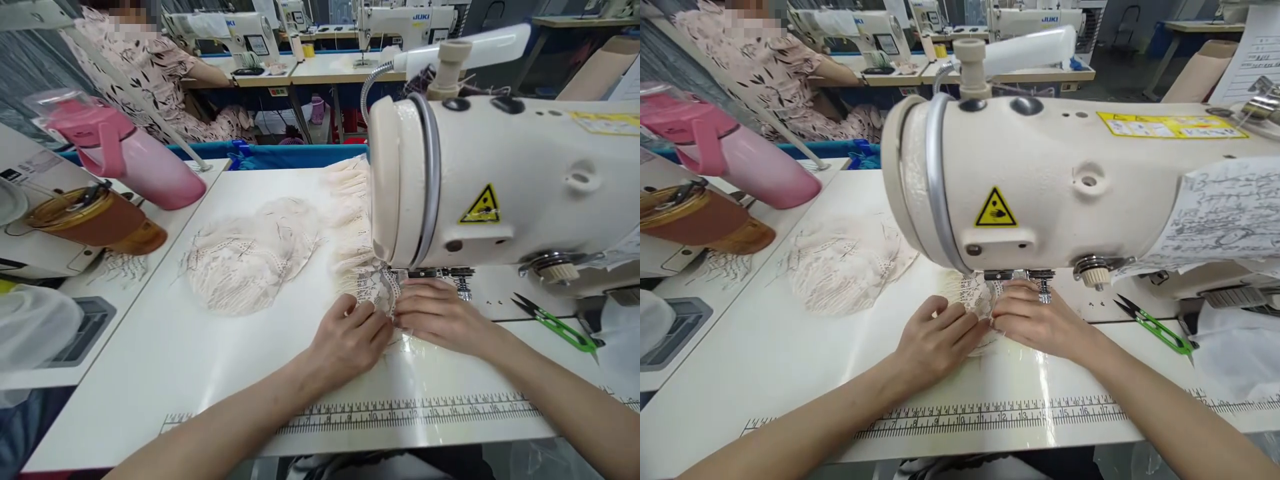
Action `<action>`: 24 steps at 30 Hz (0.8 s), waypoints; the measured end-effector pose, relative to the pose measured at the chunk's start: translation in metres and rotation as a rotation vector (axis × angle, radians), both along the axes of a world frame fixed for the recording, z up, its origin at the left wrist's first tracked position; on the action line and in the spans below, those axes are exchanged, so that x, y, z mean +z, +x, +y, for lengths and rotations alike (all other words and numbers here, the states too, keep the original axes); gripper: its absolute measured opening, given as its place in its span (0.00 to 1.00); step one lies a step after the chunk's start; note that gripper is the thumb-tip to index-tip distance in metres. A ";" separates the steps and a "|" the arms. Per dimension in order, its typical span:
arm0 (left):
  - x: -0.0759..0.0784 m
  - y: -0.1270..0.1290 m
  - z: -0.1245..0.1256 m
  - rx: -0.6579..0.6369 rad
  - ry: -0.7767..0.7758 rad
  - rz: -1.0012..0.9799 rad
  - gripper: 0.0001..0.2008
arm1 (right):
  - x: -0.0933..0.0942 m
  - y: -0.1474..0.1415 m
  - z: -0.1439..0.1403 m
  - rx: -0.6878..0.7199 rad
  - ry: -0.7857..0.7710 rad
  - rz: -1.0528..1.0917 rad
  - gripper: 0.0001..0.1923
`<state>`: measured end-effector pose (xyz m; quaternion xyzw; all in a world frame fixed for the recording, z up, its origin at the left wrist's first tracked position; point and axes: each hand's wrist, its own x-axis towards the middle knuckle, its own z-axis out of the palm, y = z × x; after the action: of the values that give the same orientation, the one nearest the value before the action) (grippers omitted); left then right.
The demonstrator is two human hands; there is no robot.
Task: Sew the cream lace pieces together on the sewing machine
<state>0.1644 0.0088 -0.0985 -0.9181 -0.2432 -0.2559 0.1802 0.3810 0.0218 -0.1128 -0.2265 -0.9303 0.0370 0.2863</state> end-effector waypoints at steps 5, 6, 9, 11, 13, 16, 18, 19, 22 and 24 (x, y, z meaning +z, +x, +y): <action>-0.003 -0.002 0.004 -0.033 -0.142 0.015 0.10 | -0.004 0.004 -0.002 -0.040 -0.012 -0.006 0.09; -0.005 -0.002 0.005 -0.043 -0.182 0.029 0.12 | -0.004 0.004 -0.002 -0.052 -0.014 -0.008 0.09; -0.008 -0.004 0.005 -0.050 -0.249 0.050 0.14 | -0.005 0.004 -0.003 -0.067 -0.018 -0.005 0.09; -0.009 -0.004 0.004 -0.048 -0.267 0.048 0.14 | -0.005 0.004 -0.003 -0.068 -0.027 0.003 0.09; -0.009 -0.003 0.004 -0.045 -0.276 0.041 0.14 | -0.005 0.004 -0.002 -0.072 -0.035 0.022 0.08; -0.009 0.000 0.003 -0.045 -0.260 0.024 0.14 | -0.005 0.004 -0.002 -0.096 -0.049 0.046 0.08; -0.009 0.002 0.003 -0.050 -0.233 0.010 0.14 | -0.004 0.005 -0.002 -0.121 -0.060 0.043 0.09; -0.010 0.003 0.003 -0.053 -0.220 0.002 0.14 | -0.004 0.005 -0.003 -0.131 -0.061 0.039 0.09; -0.012 0.006 0.004 -0.056 -0.194 -0.021 0.12 | -0.002 0.007 -0.002 -0.149 -0.053 0.027 0.08; -0.013 0.006 0.005 -0.049 -0.193 -0.028 0.12 | -0.001 0.007 -0.002 -0.156 -0.046 0.013 0.08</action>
<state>0.1708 0.0136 -0.1117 -0.9332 -0.2468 -0.2482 0.0814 0.3885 0.0200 -0.1143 -0.3044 -0.9068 0.0374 0.2892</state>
